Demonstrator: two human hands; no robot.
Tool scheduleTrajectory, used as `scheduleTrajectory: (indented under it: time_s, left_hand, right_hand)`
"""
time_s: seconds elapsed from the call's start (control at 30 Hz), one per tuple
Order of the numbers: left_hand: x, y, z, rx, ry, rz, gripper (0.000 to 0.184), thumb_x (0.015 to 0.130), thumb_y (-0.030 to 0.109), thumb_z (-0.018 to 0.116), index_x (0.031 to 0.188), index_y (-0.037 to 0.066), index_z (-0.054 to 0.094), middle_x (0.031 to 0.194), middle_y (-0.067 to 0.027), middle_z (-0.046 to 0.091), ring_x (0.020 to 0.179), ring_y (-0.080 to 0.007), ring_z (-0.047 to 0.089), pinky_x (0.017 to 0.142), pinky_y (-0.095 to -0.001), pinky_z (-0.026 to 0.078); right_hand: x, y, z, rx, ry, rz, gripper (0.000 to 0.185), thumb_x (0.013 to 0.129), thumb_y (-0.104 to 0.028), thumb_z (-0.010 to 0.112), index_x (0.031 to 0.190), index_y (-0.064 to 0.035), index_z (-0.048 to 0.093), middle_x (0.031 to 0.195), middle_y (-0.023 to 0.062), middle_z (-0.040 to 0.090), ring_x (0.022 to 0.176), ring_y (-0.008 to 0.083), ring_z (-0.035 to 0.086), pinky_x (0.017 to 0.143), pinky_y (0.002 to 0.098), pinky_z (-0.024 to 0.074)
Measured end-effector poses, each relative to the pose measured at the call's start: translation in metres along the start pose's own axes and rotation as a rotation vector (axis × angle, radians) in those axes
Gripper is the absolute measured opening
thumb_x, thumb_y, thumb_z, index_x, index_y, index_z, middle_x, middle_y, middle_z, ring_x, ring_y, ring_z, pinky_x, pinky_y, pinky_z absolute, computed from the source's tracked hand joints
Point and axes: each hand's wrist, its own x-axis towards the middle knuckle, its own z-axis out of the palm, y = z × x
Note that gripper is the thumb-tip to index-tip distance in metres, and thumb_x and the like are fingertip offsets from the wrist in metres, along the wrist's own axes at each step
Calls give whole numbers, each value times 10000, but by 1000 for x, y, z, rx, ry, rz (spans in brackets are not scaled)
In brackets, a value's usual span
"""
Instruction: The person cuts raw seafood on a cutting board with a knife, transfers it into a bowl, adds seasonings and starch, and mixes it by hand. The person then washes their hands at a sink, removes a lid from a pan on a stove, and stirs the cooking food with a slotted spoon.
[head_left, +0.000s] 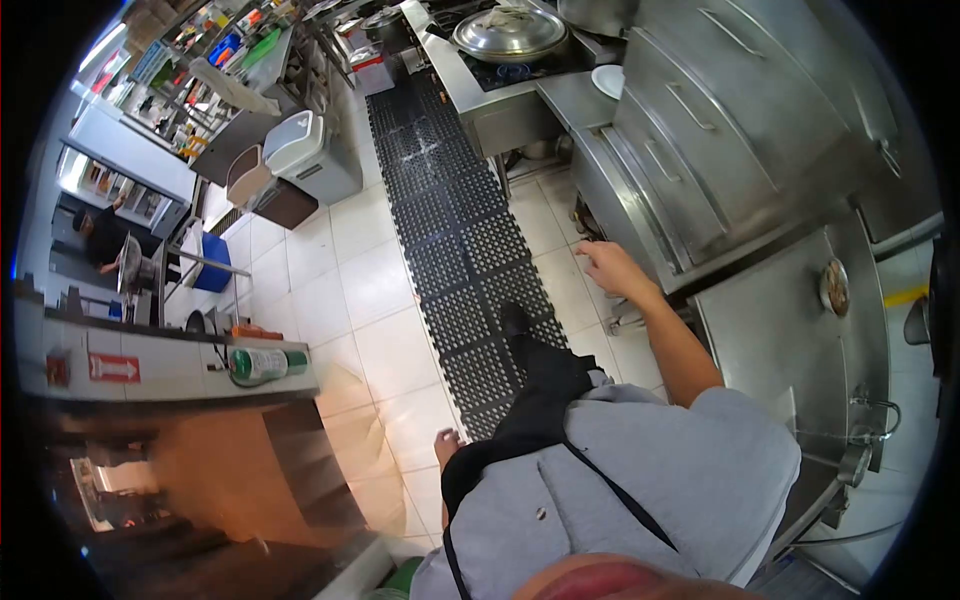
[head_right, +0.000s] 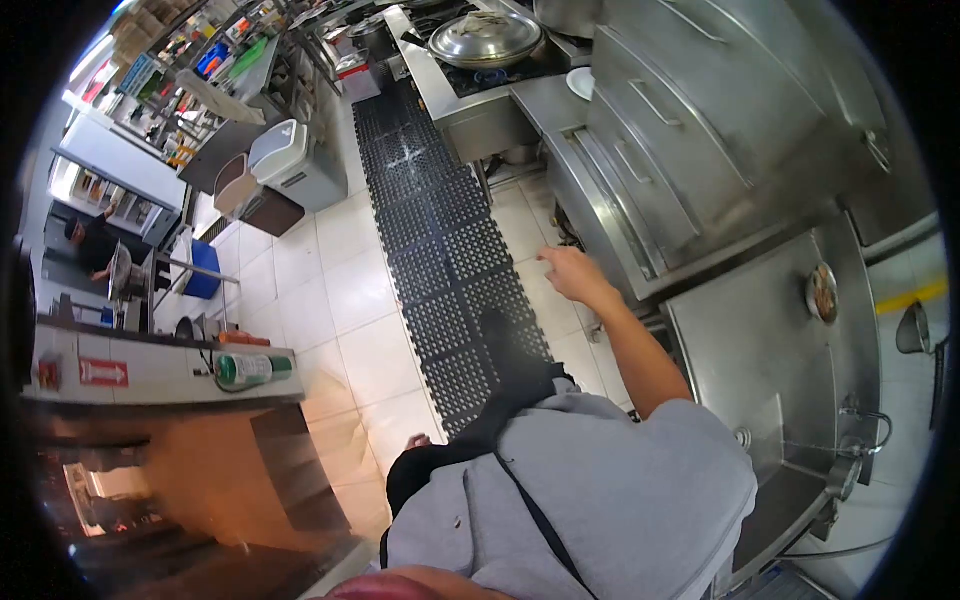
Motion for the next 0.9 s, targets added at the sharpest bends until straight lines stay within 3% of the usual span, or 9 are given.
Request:
scheduleTrajectory:
  time_s: [0.03, 0.07, 0.13, 0.2, 0.5, 0.67, 0.7, 0.83, 0.9]
  left_hand:
    - [13, -1, -9, -16, -18, -20, 272, 908, 196, 578, 1083, -5, 523, 776, -119, 619, 576, -206, 623, 461, -333, 493]
    - [23, 10, -15, 14, 16, -123, 272, 910, 203, 575, 1078, -4, 522, 773, -118, 616, 573, -205, 621, 459, -331, 492]
    - [50, 44, -22, 75, 86, -325, 272, 914, 217, 571, 1068, -1, 521, 767, -116, 612, 568, -203, 617, 453, -328, 489]
    - [81, 85, -29, 79, 134, -390, 273, 918, 231, 566, 1059, 1, 520, 761, -113, 607, 563, -201, 613, 448, -325, 486]
    - [291, 255, -25, 5, 159, -310, 294, 935, 294, 544, 1014, 13, 515, 734, -103, 586, 538, -191, 595, 422, -312, 474]
    - [424, 320, -51, 94, 63, -373, 314, 944, 329, 532, 990, 19, 512, 719, -98, 574, 525, -186, 585, 409, -304, 468]
    - [450, 338, -61, 125, 57, -386, 318, 946, 336, 529, 985, 20, 511, 716, -96, 572, 522, -185, 583, 406, -303, 466]
    - [570, 438, -124, 251, 145, -303, 339, 953, 364, 519, 966, 25, 509, 704, -92, 562, 511, -181, 574, 395, -297, 461]
    - [635, 514, -158, 291, 224, -164, 350, 957, 378, 514, 956, 28, 508, 698, -90, 557, 506, -179, 570, 389, -294, 458]
  right_hand:
    - [37, -4, 11, 312, 121, -79, 345, 751, -82, 655, 1094, -64, 618, 1022, 199, 629, 1044, 390, 568, 880, 446, 472]
    - [66, -9, 17, 319, 111, -66, 345, 751, -82, 655, 1094, -64, 618, 1022, 199, 629, 1044, 390, 568, 880, 446, 472]
    - [140, -17, 8, -147, -223, -203, 286, 790, -82, 604, 1073, -68, 634, 1004, 207, 640, 1018, 386, 594, 878, 453, 482]
    - [208, -49, -46, -111, -247, -115, 299, 800, -118, 607, 1095, -78, 630, 1035, 203, 637, 1012, 383, 603, 877, 460, 491]
    - [599, 10, -176, -268, 251, 87, 248, 824, -221, 576, 1020, -96, 661, 983, 201, 659, 923, 401, 633, 790, 503, 516]
    - [735, 55, -210, -296, 479, 267, 394, 804, -115, 592, 1197, -128, 575, 1207, 183, 557, 1052, 377, 596, 861, 471, 502]
    - [753, 60, -215, -299, 388, 367, 477, 799, -91, 596, 1267, -147, 519, 1281, 157, 492, 1107, 358, 574, 891, 452, 493]
    - [805, 97, -214, -431, 309, 414, 436, 804, -129, 615, 1234, -120, 546, 1245, 153, 528, 1079, 344, 598, 865, 438, 508]
    - [820, 119, -203, -504, 217, 461, 317, 802, -147, 618, 1115, -94, 622, 1183, 131, 586, 1050, 315, 620, 834, 424, 520]
